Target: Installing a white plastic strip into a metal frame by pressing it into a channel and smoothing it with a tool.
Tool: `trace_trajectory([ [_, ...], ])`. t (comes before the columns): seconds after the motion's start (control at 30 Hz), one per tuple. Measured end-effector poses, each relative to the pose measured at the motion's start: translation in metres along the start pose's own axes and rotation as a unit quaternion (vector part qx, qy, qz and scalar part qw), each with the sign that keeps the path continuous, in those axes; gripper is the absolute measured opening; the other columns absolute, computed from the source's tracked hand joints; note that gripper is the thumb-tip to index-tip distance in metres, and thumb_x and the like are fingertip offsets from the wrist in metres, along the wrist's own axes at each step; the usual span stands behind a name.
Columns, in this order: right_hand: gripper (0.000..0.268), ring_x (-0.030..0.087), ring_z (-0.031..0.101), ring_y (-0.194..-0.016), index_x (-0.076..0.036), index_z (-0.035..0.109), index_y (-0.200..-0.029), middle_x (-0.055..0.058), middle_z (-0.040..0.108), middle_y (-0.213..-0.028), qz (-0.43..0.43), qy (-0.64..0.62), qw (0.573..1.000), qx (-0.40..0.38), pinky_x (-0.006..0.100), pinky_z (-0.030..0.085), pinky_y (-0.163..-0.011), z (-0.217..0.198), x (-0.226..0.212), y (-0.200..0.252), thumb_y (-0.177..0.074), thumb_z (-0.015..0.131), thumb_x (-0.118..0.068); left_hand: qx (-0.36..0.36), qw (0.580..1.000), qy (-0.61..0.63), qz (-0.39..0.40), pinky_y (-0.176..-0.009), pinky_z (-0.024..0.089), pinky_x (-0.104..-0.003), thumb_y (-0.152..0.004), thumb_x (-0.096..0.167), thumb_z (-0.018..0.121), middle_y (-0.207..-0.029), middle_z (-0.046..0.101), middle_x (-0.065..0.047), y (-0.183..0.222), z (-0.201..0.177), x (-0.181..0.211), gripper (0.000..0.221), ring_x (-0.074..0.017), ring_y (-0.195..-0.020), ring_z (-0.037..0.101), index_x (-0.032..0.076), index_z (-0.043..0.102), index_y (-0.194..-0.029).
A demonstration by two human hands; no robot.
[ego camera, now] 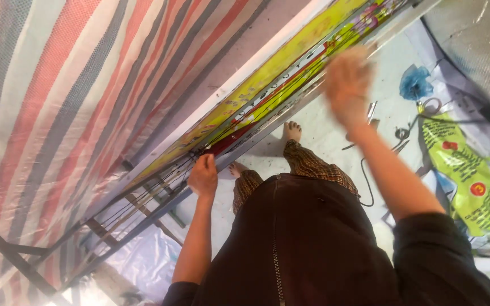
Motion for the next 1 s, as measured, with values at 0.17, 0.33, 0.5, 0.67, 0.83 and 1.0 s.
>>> trace_trajectory([
  [0.17, 0.056, 0.031, 0.01, -0.157, -0.033, 0.053, -0.154, -0.005, 0.033, -0.17, -0.108, -0.237, 0.963, -0.073, 0.063, -0.003, -0.12, -0.043, -0.029, 0.014, -0.101, 0.044, -0.05, 0.057, 0.998, -0.009, -0.015, -0.072, 0.058, -0.047, -0.098, 0.051, 0.061, -0.085, 0.076, 0.001, 0.001, -0.013, 0.005, 0.02, -0.0307, -0.081, 0.075, 0.036, 0.073, -0.099],
  [0.33, 0.062, 0.06, 0.006, -0.138, -0.014, 0.072, -0.153, 0.017, 0.034, -0.168, 0.135, -0.203, 0.968, -0.062, 0.087, -0.002, -0.095, 0.035, 0.112, 0.003, -0.095, 0.093, -0.006, 0.117, 0.992, -0.041, -0.006, -0.068, 0.058, -0.039, -0.093, 0.048, 0.065, -0.078, 0.074, 0.006, 0.006, -0.003, -0.006, 0.014, -0.0223, -0.074, 0.075, 0.037, 0.073, -0.095],
  [0.5, 0.052, 0.039, 0.004, -0.156, -0.026, 0.044, -0.162, 0.009, 0.024, -0.17, 0.103, 0.013, 0.992, -0.073, 0.062, -0.005, -0.122, 0.002, 0.028, 0.011, -0.111, 0.053, -0.028, 0.122, 0.992, -0.008, -0.002, -0.068, 0.057, -0.036, -0.093, 0.047, 0.066, -0.073, 0.072, 0.009, 0.009, -0.012, 0.002, 0.012, -0.019, -0.073, 0.074, 0.037, 0.073, -0.094],
  [0.67, 0.058, 0.043, 0.023, -0.151, -0.02, 0.048, -0.158, 0.01, 0.032, -0.163, 0.027, -0.25, 0.965, -0.071, 0.065, 0.024, -0.12, -0.084, 0.031, -0.039, -0.104, 0.063, -0.004, 0.083, 0.996, -0.006, -0.024, -0.067, 0.053, -0.041, -0.094, 0.041, 0.062, -0.082, 0.075, 0.005, 0.009, -0.018, 0.011, 0.017, -0.024, -0.076, 0.073, 0.033, 0.076, -0.099],
  [0.83, 0.064, 0.038, -0.003, -0.155, -0.026, 0.012, -0.168, 0.013, 0.003, -0.171, 0.088, -0.262, 0.923, -0.267, 0.068, -0.003, -0.122, -0.047, 0.082, -0.048, -0.113, 0.046, -0.02, 0.09, 0.995, -0.026, 0.032, -0.049, 0.048, -0.035, -0.097, 0.031, 0.062, -0.083, 0.077, 0.005, 0.004, -0.013, 0.009, 0.017, -0.0175, -0.064, 0.069, 0.028, 0.079, -0.1],
  [1.0, 0.022, 0.021, 0.05, -0.069, -0.025, 0.061, -0.082, -0.003, 0.059, -0.083, -0.253, -0.282, 0.919, 0.112, 0.041, 0.046, -0.071, -0.05, -0.017, -0.037, -0.094, 0.072, -0.039, 0.112, 0.986, 0.078, 0.096, -0.082, 0.056, -0.04, -0.098, 0.026, 0.067, -0.093, 0.076, -0.004, -0.001, 0.015, 0.011, 0.012, -0.0275, -0.087, 0.073, 0.022, 0.075, -0.106],
])
Point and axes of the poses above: each hand's wrist, its own y-axis away from the middle knuckle, its own z-axis out of the palm, x = y × z, the point moved 6 cm from there along -y, towards the middle knuckle
